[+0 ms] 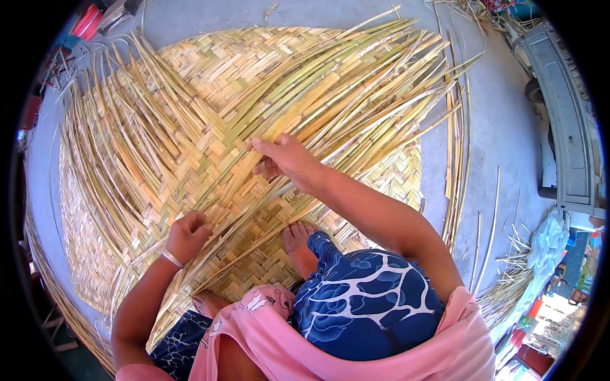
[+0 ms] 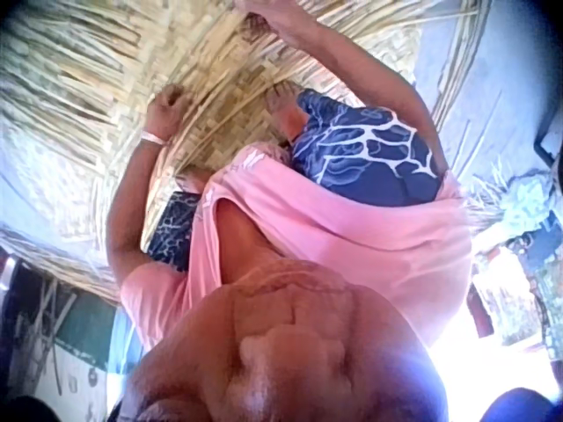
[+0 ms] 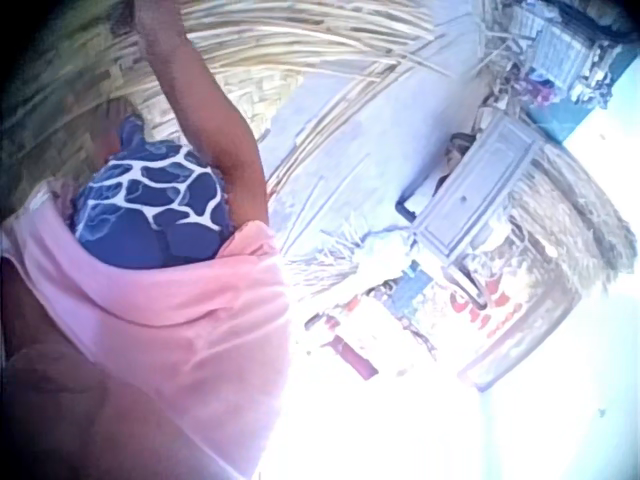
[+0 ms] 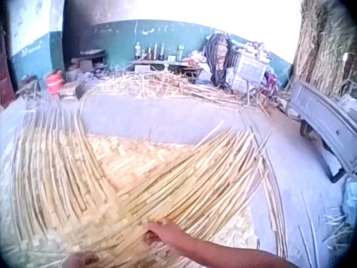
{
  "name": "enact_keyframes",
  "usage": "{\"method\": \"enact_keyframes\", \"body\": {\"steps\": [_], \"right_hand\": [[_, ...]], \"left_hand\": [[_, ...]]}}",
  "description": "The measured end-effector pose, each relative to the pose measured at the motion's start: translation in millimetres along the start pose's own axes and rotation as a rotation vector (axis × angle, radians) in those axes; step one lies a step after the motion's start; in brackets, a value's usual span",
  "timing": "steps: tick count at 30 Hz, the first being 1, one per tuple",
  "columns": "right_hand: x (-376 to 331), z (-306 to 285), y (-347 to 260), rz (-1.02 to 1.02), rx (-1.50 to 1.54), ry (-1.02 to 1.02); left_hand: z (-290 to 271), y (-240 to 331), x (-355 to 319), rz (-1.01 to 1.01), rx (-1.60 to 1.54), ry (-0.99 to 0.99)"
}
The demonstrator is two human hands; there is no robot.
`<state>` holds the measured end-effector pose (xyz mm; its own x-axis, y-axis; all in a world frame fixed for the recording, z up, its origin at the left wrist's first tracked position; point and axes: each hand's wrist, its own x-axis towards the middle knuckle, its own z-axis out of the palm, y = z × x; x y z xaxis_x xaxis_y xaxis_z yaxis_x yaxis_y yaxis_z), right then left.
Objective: The person weaves a large mat using dried palm leaves, interlacing strips by hand to form a tight pattern. The person sits on the floor and works on the mat's surface, pulling and tucking the leaves into place.
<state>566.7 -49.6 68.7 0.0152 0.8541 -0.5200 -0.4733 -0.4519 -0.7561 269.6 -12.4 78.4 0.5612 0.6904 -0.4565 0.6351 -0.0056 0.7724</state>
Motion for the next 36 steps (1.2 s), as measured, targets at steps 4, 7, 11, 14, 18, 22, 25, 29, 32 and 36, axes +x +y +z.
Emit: {"method": "enact_keyframes", "body": {"steps": [4,7,11,14,18,22,25,29,32,36], "right_hand": [[14,-23,-40,-0.190,0.012,-0.040],[25,-45,-63,-0.213,0.140,-0.062],[42,-71,-78,-0.241,0.297,0.028],[60,-96,-83,-0.304,0.363,0.102],[98,-138,-77,-0.372,0.252,-0.084],[118,-194,-76,-0.366,-0.258,0.271],[135,-237,-67,-0.547,-0.195,0.246],[144,-277,-53,-0.365,-0.228,0.298],[134,-279,-42,-0.237,-0.116,0.492],[120,-249,-34,-0.234,-0.092,0.461]], "left_hand": [[-36,-1,-3,-0.206,-0.212,-0.169],[-70,-3,-23,-0.255,0.018,-0.239],[-127,-21,-76,-0.099,0.469,-0.131],[-182,-53,-125,-0.223,0.793,0.094],[-280,-96,-191,-0.281,1.370,0.390],[-384,-76,-245,-0.884,1.685,0.450],[-419,-29,-257,-0.895,1.751,0.693],[-437,50,-261,-1.108,1.580,0.845],[-437,71,-272,-0.905,1.703,1.109],[-434,44,-287,-0.509,1.951,1.188]]}}
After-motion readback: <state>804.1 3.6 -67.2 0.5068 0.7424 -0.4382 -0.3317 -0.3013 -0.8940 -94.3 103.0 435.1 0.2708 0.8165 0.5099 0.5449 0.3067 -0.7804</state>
